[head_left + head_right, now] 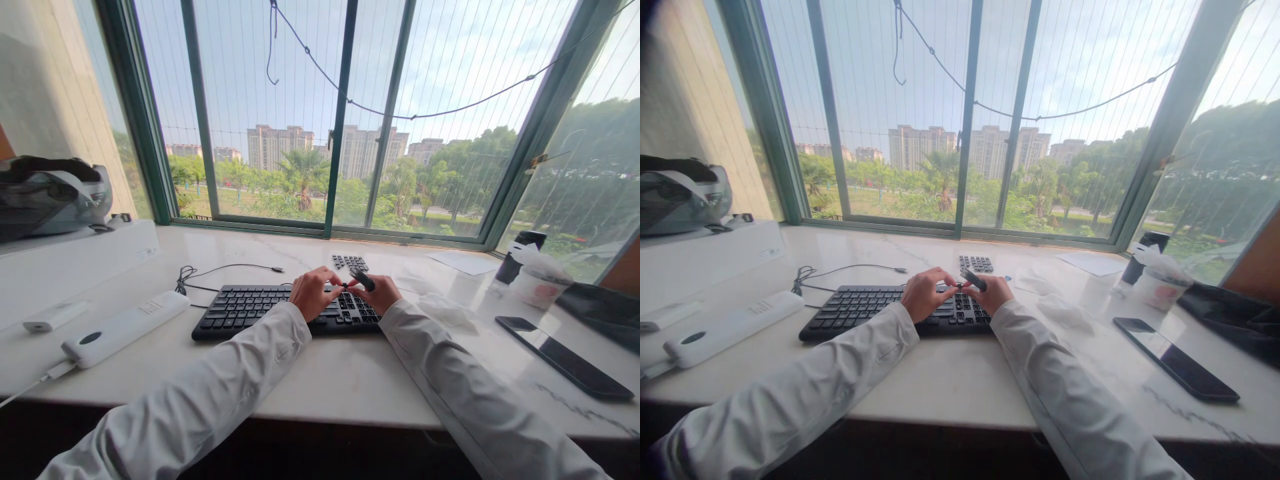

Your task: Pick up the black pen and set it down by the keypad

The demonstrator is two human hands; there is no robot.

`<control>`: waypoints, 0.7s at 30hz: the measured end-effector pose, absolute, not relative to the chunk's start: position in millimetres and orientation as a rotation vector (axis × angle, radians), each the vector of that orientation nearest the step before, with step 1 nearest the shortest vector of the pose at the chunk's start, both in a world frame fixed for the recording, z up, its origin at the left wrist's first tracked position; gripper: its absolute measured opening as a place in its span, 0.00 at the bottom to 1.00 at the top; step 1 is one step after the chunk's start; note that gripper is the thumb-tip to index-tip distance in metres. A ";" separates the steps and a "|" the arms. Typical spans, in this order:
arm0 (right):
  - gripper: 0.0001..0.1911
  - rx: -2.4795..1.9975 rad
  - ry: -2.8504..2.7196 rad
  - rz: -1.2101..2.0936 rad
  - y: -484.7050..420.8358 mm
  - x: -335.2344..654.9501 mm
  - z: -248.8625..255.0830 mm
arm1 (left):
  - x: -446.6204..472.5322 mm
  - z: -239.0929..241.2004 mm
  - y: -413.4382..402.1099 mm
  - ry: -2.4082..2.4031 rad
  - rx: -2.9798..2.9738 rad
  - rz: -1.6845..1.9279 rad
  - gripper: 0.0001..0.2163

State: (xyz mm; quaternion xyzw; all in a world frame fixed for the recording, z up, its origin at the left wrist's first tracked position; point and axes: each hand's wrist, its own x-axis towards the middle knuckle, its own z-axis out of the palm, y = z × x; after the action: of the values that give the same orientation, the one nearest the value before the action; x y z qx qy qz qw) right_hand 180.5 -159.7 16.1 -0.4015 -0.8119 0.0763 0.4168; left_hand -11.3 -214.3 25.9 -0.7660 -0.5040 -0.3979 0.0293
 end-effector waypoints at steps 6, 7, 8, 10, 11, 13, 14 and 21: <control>0.13 -1.039 -2.025 0.197 -160.2 180.2 14.3 | -11.2 28.8 -217.7 -1.538 -2.375 -1.187 0.08; 0.13 -1.044 -2.022 0.232 -160.3 179.8 14.7 | -11.5 28.2 -217.3 -1.526 -2.380 -1.188 0.09; 0.14 -1.050 -2.023 0.276 -160.4 179.6 15.2 | -12.0 27.6 -216.6 -1.513 -2.387 -1.186 0.09; 0.14 -1.056 -2.026 0.372 -160.8 179.3 16.4 | -13.4 26.1 -214.9 -1.482 -2.409 -1.175 0.09; 0.13 -1.052 -2.024 0.409 -161.1 179.3 17.0 | -14.3 25.3 -213.9 -1.463 -2.424 -1.167 0.09; 0.13 -1.052 -2.017 0.447 -161.8 179.3 18.1 | -16.1 24.2 -212.0 -1.421 -2.459 -1.151 0.10; 0.13 -1.056 -2.016 0.453 -162.1 179.2 18.5 | -16.9 23.8 -211.3 -1.401 -2.475 -1.139 0.11; 0.14 -1.129 -1.977 0.316 -152.1 184.2 14.1 | -19.6 22.5 -208.0 -1.361 -2.456 -1.117 0.12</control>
State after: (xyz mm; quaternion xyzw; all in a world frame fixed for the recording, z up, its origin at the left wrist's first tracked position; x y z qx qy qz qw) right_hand 184.2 -152.1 14.1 -0.4482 -0.7848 0.1256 0.4092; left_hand -19.6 -208.0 22.5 -0.8113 -0.4495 -0.3690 0.0598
